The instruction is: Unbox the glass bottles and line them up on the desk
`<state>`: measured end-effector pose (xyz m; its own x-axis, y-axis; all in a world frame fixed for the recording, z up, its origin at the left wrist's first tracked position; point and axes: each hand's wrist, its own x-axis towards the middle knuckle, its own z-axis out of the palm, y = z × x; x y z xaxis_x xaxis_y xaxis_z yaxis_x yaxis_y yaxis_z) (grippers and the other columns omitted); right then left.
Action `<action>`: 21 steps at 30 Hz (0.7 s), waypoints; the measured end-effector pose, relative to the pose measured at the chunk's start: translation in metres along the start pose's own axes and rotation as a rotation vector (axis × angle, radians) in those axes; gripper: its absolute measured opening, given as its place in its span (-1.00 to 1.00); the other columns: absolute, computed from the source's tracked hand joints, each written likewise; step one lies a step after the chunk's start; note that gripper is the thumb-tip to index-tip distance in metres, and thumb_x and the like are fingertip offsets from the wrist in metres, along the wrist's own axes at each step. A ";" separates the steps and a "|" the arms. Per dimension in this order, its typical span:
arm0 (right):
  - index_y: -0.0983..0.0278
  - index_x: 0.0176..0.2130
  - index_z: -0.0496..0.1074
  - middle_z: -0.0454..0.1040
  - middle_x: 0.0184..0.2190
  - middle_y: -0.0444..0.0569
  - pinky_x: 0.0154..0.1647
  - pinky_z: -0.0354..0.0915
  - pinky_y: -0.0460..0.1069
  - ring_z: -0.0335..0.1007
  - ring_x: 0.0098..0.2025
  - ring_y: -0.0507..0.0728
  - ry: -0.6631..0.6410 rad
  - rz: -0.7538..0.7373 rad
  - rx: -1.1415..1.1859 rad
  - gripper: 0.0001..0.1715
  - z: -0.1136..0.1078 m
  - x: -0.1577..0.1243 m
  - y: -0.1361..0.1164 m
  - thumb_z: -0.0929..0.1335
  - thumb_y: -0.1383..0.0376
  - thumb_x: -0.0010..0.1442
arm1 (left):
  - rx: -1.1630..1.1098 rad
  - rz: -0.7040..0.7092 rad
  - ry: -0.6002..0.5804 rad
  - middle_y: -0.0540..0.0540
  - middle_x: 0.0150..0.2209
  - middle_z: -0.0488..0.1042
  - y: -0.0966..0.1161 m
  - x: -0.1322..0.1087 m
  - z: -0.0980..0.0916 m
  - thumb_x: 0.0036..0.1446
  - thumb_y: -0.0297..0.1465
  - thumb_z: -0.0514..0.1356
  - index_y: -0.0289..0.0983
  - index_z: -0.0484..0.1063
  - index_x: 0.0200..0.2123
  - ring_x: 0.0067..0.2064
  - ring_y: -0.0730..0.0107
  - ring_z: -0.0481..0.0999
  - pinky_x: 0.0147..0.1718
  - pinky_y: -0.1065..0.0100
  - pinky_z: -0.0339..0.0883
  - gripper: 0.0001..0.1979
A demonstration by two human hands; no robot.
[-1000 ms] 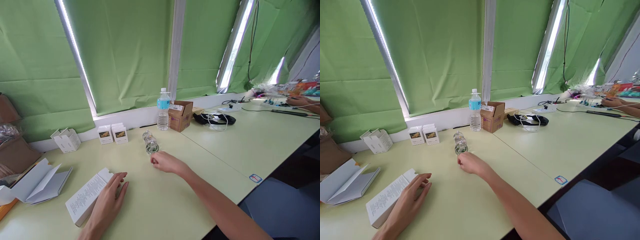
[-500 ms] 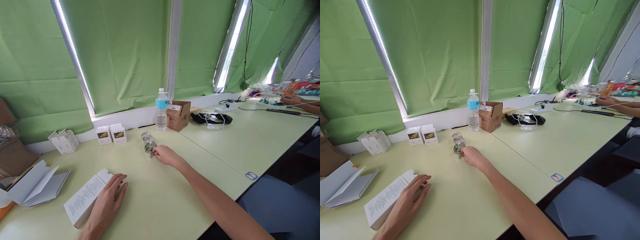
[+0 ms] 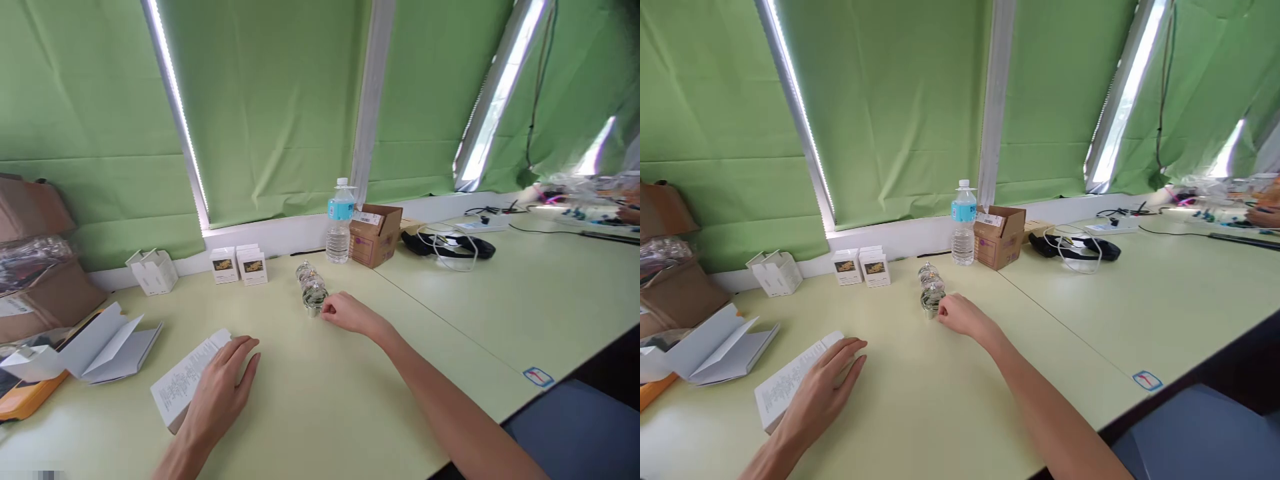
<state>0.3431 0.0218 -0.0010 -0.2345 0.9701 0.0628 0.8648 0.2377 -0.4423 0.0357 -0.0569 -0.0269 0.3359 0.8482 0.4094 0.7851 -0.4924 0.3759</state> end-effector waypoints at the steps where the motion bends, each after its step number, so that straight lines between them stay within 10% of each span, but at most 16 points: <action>1: 0.29 -0.50 0.43 0.49 -0.45 -0.05 -0.48 0.08 -0.09 0.33 -0.44 0.07 0.001 -0.011 0.005 -0.84 -0.001 -0.001 0.000 0.34 0.31 0.09 | 0.034 -0.033 0.038 -0.04 0.06 0.39 -0.002 0.001 -0.004 0.31 -0.19 -0.05 -0.09 0.31 0.04 0.08 0.25 0.39 0.04 0.22 0.27 -0.68; 5: 0.30 -0.54 0.38 0.44 -0.53 -0.06 -0.53 0.06 -0.08 0.28 -0.50 0.06 -0.045 -0.074 0.048 -0.71 0.000 -0.004 -0.006 0.30 0.24 0.16 | 0.187 -0.276 0.083 -0.17 0.17 0.28 -0.022 0.001 -0.023 0.21 -0.03 -0.01 -0.20 0.22 0.16 0.20 0.05 0.24 0.13 0.06 0.15 -0.45; 11: 0.31 -0.36 0.47 0.50 -0.45 -0.07 -0.47 0.22 -0.11 0.37 -0.43 0.05 -0.221 -0.199 0.202 -0.74 0.012 -0.010 -0.033 0.28 0.21 0.21 | 0.199 -0.459 -0.289 -0.33 0.18 0.27 -0.047 -0.011 -0.043 -0.04 -0.07 0.21 -0.40 0.00 0.29 0.19 -0.08 0.23 0.17 -0.02 0.02 -0.08; 17: 0.26 0.05 0.35 0.42 -0.09 0.03 -0.37 0.34 -0.06 0.37 -0.36 0.03 -0.373 -0.234 0.658 -0.54 0.033 -0.019 -0.061 0.34 0.12 0.20 | 0.126 -0.264 -0.141 -0.20 0.13 0.33 -0.027 -0.006 -0.032 -0.05 -0.23 0.24 -0.18 0.04 0.27 0.11 0.00 0.33 0.04 0.07 0.21 -0.19; 21: 0.28 -0.05 0.40 0.42 -0.28 -0.04 -0.43 0.30 -0.08 0.32 -0.39 0.03 -0.322 -0.183 0.759 -0.54 0.042 -0.022 -0.071 0.34 0.03 0.19 | 0.181 -0.035 -0.019 -0.15 0.12 0.34 -0.012 -0.005 -0.016 -0.09 -0.32 0.29 -0.11 0.05 0.26 0.12 0.03 0.33 0.08 0.08 0.20 -0.17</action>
<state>0.2683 -0.0180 -0.0087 -0.5567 0.8306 -0.0153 0.2949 0.1804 -0.9383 0.0159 -0.0584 -0.0208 0.3153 0.8683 0.3829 0.8767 -0.4210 0.2327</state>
